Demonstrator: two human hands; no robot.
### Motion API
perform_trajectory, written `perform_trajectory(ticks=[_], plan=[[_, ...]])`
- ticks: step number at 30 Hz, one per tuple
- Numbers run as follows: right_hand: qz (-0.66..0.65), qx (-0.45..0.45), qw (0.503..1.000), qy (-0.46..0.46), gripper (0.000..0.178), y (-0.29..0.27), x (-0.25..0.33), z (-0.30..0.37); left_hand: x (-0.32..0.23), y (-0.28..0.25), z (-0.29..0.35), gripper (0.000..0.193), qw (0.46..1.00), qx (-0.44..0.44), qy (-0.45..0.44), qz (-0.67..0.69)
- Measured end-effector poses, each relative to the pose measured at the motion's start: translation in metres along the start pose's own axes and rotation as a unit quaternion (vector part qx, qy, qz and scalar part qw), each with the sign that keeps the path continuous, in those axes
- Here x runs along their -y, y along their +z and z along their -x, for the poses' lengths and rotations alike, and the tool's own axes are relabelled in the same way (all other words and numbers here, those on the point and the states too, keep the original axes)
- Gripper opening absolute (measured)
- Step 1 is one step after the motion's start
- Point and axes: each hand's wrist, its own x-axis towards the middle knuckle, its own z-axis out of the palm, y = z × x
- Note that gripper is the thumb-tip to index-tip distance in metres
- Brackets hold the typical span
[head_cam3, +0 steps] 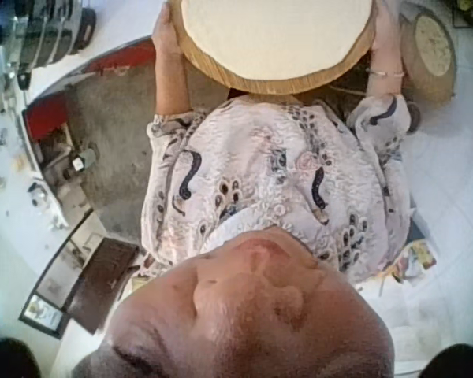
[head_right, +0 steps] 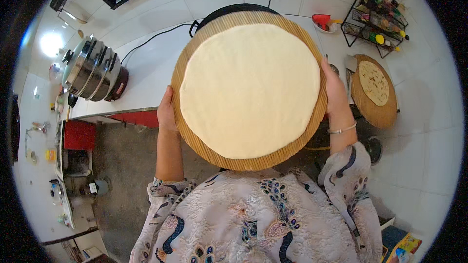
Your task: The person cooks a large flatbread in a wok on a gas stove, using a spatula to flip and press the bread. They wipe the bread with a cloth, transfer it to a bamboo tray, and then place a new raw dough sheet into the wok to continue cooking.
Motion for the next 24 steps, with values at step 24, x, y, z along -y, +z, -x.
perform_trajectory(ticks=[24], plan=[[-0.061,-0.086,0.988,-0.114,0.047,-0.022,-0.042,0.06,0.064,0.079,-0.028,0.036,0.989,0.064,-0.118,0.063]])
